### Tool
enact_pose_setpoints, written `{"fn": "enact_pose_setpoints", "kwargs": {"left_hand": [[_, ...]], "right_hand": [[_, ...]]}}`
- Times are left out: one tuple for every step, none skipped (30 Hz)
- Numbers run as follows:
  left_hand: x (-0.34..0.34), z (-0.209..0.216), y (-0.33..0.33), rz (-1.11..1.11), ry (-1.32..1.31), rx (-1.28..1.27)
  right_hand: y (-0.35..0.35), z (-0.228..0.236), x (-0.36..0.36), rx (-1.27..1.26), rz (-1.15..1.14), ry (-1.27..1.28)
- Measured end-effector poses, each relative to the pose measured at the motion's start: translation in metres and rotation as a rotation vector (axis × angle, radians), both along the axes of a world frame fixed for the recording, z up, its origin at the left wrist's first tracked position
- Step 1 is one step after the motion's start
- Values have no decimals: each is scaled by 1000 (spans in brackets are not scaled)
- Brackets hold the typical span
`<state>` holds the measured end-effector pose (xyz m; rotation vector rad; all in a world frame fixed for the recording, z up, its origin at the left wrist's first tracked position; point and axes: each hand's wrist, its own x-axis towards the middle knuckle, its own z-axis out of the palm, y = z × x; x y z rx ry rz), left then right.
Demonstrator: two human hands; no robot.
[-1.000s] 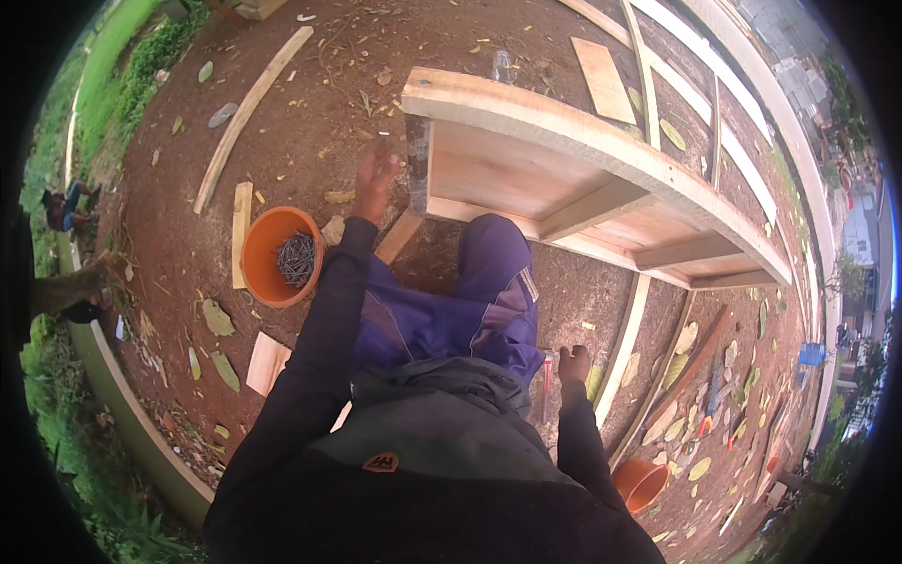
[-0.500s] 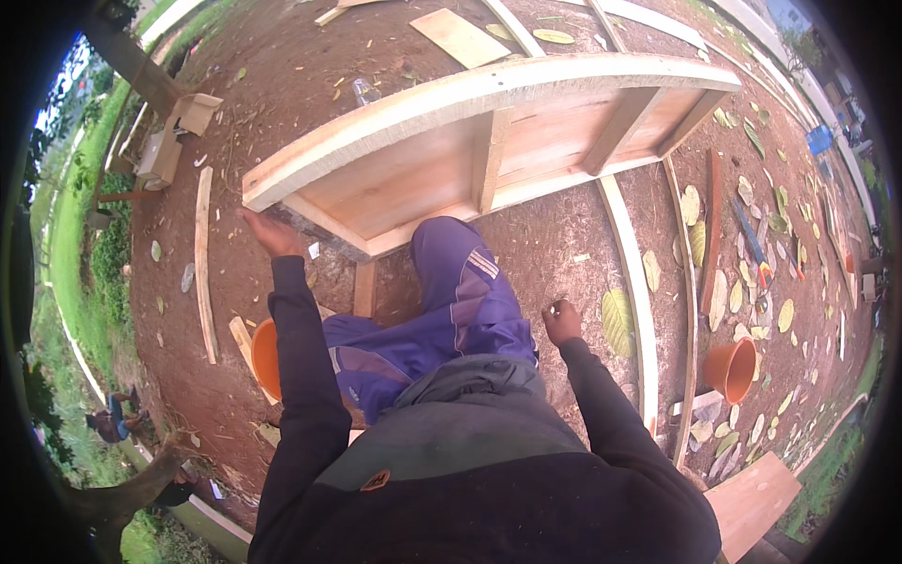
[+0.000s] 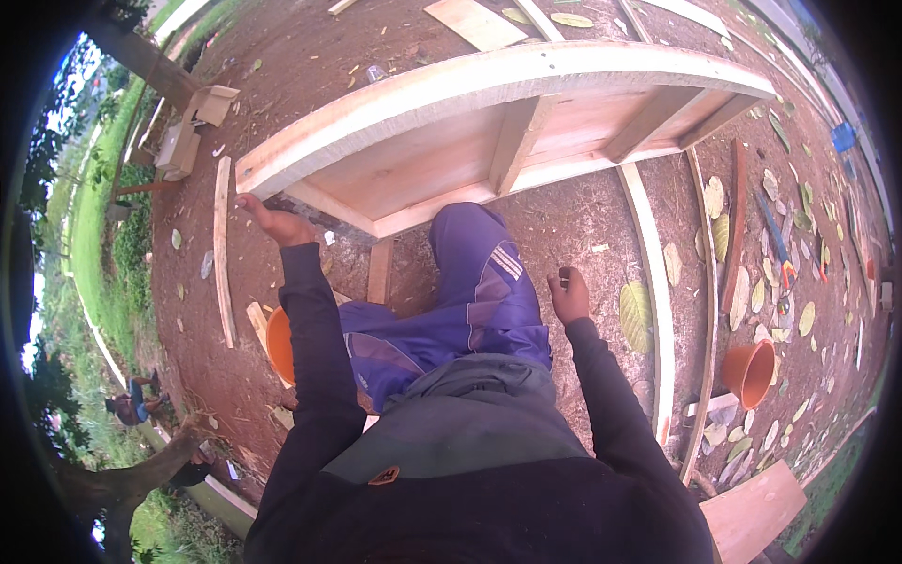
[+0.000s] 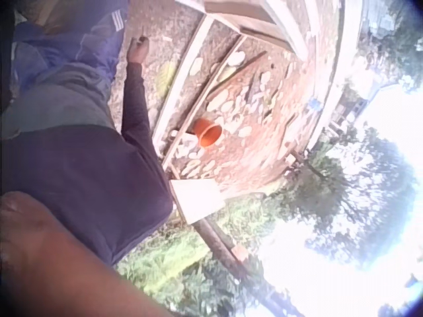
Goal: The person assembles a wooden structure by positioning planks and hammering nails into place. They handle wooden boards, a hammer, and nails, repeatedly lifting and aligning pieces to form a frame.
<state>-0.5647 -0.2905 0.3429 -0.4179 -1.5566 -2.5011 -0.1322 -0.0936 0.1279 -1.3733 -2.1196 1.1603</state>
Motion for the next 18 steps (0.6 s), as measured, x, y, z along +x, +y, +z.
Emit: {"fn": "enact_pose_setpoints", "kwargs": {"left_hand": [[-2,20,10,-40,24,-2],[-5,38,18,-71,68,-45],[-8,58,24,-104,112,-92],[-7,80,35,-81,161,-143],[-4,102,53,-73,208,-185],[0,124,65,-90,227,-194],[0,138,77,-111,244,-200],[-9,147,81,-84,234,-225],[-21,151,81,-83,174,-299],[-34,156,79,-82,114,-374],[-30,160,85,-98,136,-346],[-26,165,89,-112,159,-320],[-21,170,93,-126,183,-297],[-14,173,95,-145,215,-231],[-7,174,98,-167,244,-161],[-7,171,97,-164,224,-172],[-7,168,88,-171,224,-200],[-8,165,81,-181,224,-226]], "right_hand": [[4,3,-10,16,6,64],[6,12,-21,17,23,97],[5,26,-31,13,38,131],[5,35,-38,10,43,166],[9,30,-41,-55,-3,217],[13,21,-47,-125,-42,275],[18,16,-50,-192,-85,331],[13,22,-60,-346,-168,424],[10,27,-68,-410,-190,464],[8,32,-75,-475,-212,504],[9,34,-79,-533,-244,547],[11,36,-82,-561,-205,524],[10,37,-88,-600,-229,540],[9,35,-94,-635,-255,555],[13,27,-94,-667,-284,569],[19,18,-96,-753,-308,605],[17,15,-99,-809,-327,604],[17,14,-105,-861,-349,604]]}}
